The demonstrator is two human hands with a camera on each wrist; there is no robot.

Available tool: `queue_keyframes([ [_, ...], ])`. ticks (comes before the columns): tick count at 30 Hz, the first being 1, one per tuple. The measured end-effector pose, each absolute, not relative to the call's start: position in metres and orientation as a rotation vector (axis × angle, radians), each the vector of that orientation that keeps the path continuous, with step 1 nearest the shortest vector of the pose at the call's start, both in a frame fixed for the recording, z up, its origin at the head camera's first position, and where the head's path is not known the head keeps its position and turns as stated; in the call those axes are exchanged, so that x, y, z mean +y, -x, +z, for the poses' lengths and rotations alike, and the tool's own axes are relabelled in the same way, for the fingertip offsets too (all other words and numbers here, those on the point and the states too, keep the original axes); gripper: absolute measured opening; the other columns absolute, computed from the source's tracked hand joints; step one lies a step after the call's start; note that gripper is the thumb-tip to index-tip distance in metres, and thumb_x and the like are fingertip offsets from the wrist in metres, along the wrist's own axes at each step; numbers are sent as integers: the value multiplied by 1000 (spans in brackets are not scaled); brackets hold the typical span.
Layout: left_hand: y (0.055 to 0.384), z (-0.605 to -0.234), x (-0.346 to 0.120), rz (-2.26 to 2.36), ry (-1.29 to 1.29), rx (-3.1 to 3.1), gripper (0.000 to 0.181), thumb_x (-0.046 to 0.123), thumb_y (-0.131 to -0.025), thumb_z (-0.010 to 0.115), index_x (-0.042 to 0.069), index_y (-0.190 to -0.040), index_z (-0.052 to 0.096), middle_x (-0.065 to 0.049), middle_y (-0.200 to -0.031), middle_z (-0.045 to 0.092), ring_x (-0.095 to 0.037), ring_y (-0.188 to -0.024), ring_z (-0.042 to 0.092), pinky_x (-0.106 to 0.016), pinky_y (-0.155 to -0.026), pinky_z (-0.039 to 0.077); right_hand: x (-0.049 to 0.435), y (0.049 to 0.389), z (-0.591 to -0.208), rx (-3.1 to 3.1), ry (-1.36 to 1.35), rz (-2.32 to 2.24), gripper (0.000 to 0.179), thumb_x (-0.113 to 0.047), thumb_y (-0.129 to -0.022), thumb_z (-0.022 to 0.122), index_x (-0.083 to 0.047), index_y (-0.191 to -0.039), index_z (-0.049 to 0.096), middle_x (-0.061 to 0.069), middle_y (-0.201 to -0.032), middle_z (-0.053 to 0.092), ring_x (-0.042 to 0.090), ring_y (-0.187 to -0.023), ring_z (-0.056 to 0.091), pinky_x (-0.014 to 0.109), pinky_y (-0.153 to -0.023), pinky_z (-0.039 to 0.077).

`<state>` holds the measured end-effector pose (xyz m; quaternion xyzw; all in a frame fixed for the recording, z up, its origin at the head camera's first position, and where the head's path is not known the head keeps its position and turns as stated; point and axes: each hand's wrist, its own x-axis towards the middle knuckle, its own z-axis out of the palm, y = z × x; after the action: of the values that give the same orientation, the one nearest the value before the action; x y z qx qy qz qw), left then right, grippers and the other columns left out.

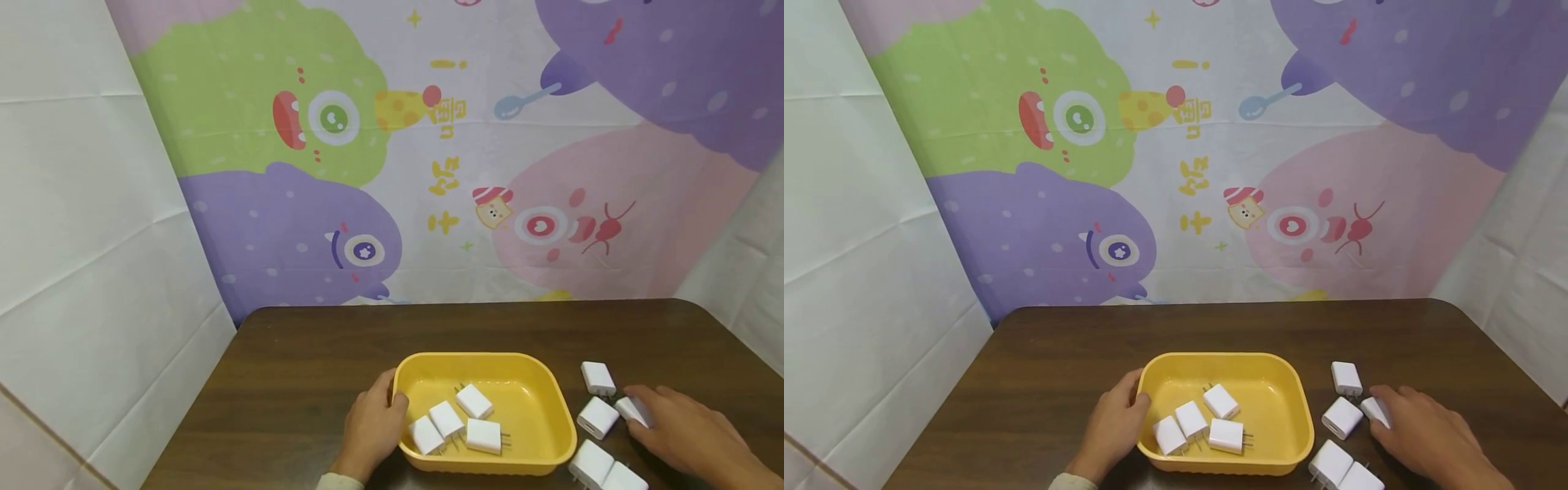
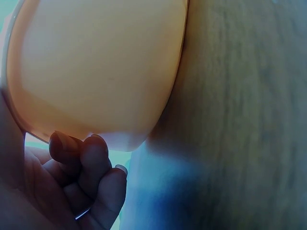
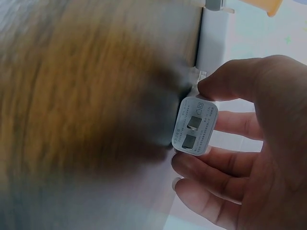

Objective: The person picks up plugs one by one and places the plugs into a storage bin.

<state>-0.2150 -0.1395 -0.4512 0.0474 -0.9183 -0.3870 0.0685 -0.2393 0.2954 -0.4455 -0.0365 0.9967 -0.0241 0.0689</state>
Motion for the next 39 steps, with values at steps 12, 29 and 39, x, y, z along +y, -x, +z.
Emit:
queue_keyframes([
  [12,214,-450,-139,-1169,-147,-2775,44,28,-94,54,18,-136,61,-1,-110,72,-21,-96,65,-52,-86,49,297,238,-445,3034,127,-98,59,-44,-83,74,0,-122,63,23,-102,65,44,-94,63,63,-67,50],
  [29,214,-449,-139,-1181,-152,-2768,44,27,-94,54,17,-136,62,-3,-114,71,-22,-97,65,-53,-86,49,301,232,-445,3108,175,-145,55,-41,-86,70,1,-121,64,25,-106,66,47,-98,63,64,-66,49],
  [39,214,-449,-139,-1178,-132,-2773,44,27,-94,54,17,-136,62,-1,-112,71,-20,-95,65,-52,-85,49,301,228,-441,3095,151,-217,56,-42,-88,68,2,-123,64,27,-111,65,50,-102,61,66,-67,48],
])
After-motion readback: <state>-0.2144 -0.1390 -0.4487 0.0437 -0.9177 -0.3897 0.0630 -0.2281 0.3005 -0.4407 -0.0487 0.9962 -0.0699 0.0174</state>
